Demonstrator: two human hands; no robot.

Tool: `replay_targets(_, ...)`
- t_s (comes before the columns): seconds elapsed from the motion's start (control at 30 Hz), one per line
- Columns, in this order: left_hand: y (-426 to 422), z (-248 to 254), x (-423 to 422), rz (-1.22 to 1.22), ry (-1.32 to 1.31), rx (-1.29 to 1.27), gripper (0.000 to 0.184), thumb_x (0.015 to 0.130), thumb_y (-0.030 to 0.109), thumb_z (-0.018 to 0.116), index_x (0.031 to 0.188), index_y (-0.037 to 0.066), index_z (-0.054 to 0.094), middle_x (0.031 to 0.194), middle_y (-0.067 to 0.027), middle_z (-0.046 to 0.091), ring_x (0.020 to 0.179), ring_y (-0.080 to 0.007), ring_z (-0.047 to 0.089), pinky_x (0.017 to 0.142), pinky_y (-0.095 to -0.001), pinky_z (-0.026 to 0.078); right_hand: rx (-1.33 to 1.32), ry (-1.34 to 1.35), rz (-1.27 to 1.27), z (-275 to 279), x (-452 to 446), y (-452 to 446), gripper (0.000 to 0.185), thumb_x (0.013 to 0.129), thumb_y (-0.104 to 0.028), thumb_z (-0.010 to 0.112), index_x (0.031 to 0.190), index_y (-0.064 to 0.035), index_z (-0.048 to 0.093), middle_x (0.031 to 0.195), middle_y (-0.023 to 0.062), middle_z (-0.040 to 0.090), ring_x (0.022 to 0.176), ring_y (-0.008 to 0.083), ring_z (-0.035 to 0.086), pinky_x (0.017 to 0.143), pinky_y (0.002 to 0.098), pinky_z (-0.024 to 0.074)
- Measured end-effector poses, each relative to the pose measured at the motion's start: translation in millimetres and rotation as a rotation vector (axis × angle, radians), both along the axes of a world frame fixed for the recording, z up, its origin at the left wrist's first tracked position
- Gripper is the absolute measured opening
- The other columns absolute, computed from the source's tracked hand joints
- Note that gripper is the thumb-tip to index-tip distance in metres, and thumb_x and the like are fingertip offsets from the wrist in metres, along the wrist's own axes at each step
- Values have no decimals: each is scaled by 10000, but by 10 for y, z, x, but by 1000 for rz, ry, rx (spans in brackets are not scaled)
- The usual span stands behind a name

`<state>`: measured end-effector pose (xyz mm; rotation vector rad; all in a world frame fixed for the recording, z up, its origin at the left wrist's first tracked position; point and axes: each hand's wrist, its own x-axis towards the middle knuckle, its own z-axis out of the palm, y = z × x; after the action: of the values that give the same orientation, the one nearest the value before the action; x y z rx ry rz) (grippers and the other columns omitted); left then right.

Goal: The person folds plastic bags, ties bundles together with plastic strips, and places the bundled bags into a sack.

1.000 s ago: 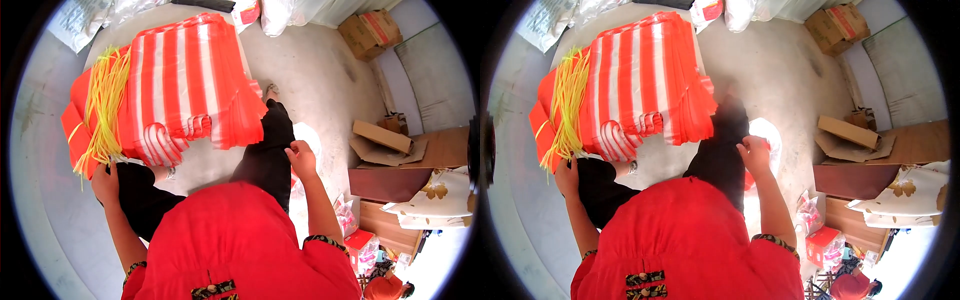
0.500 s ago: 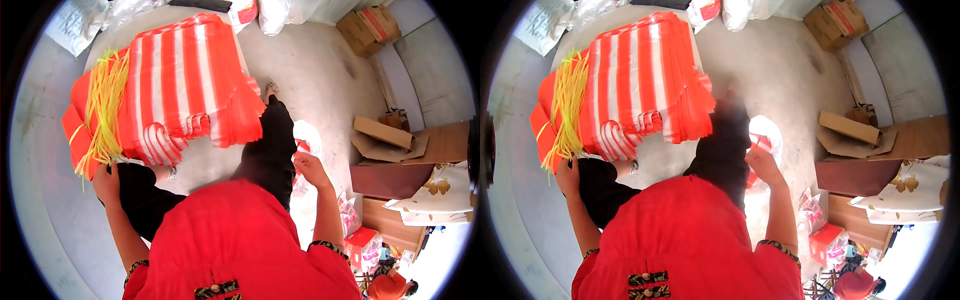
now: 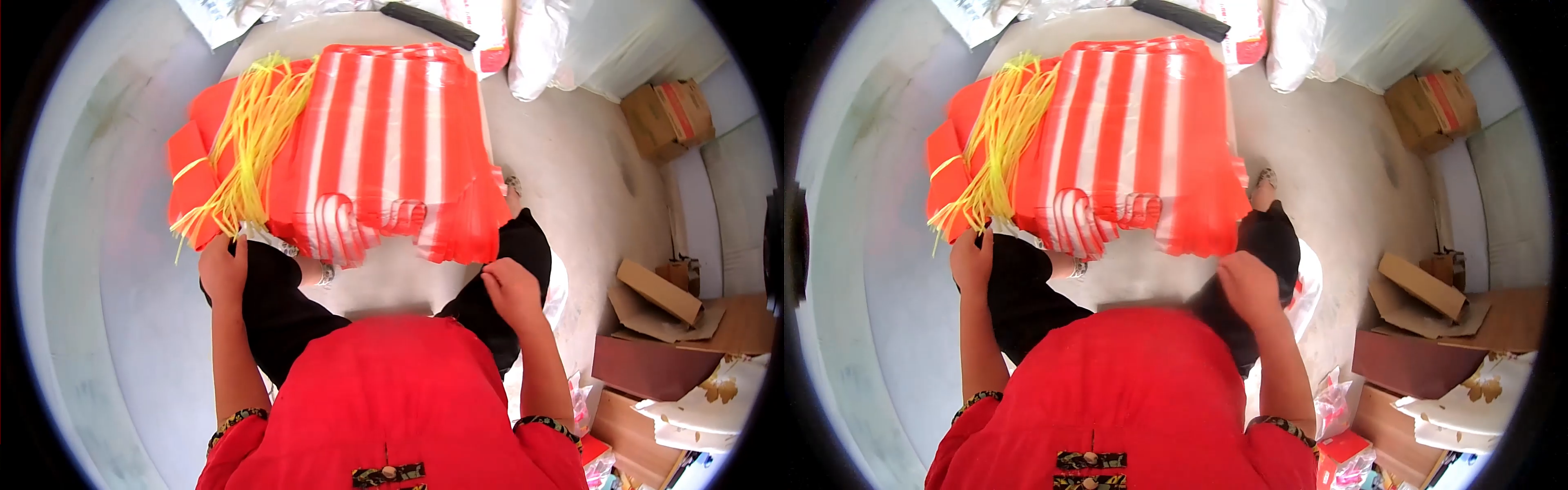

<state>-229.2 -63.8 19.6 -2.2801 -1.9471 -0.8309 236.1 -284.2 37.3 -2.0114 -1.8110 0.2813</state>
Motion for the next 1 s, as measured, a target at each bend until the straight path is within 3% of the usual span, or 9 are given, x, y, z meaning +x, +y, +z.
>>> replay_targets(0.17, 21, -35, -60, 33, -91, 14, 309, 950, 301, 719, 896, 1, 667, 842, -193, 676, 787, -407, 644, 699, -472, 506, 185, 78, 268, -90, -487, 577, 117, 958, -168, 649, 1011, -79, 703, 997, 118, 706, 930, 338, 681, 786, 427, 559)
replay_targets(0.37, 16, 54, -42, 85, -156, -20, 300, 960, 271, 715, 869, -7, 648, 805, -181, 658, 738, -388, 619, 667, -461, 489, 304, 295, 284, -108, -744, 1449, 170, 924, -5, 656, 1085, -36, 697, 1010, 145, 714, 954, 324, 686, 836, 404, 564)
replay_targets(0.57, 46, 2, -41, 58, -153, 44, 318, 945, 280, 733, 830, 6, 619, 776, -164, 640, 726, -382, 611, 645, -453, 481, 80, 631, 141, -393, -801, 1877, 325, 849, 104, 613, 1148, -20, 646, 1284, 107, 642, 1079, 224, 638, 844, 320, 540)
replay_targets(0.77, 81, 9, 12, 22, -170, 74, 303, 926, 267, 744, 798, 24, 616, 751, -141, 622, 711, -364, 607, 639, -443, 480, -73, 527, 165, -274, -837, 1936, 384, 830, 113, 595, 1182, -39, 629, 1314, 104, 569, 1171, 260, 587, 889, 327, 547)
replay_targets(0.97, 76, 53, 52, -18, -218, 87, 277, 912, 249, 752, 784, 41, 621, 734, -113, 609, 704, -334, 611, 631, -431, 474, 55, 359, 255, -374, -825, 1941, 419, 861, 108, 598, 1249, -43, 639, 1312, 105, 576, 1198, 266, 583, 928, 319, 538)
replay_targets(1.0, 71, 58, 47, -21, -224, 79, 273, 910, 247, 752, 785, 42, 623, 734, -110, 610, 704, -330, 612, 631, -429, 474, 61, 478, 245, -409, -815, 1942, 382, 888, 96, 593, 1243, -37, 647, 1297, 100, 593, 1185, 250, 592, 929, 315, 536)
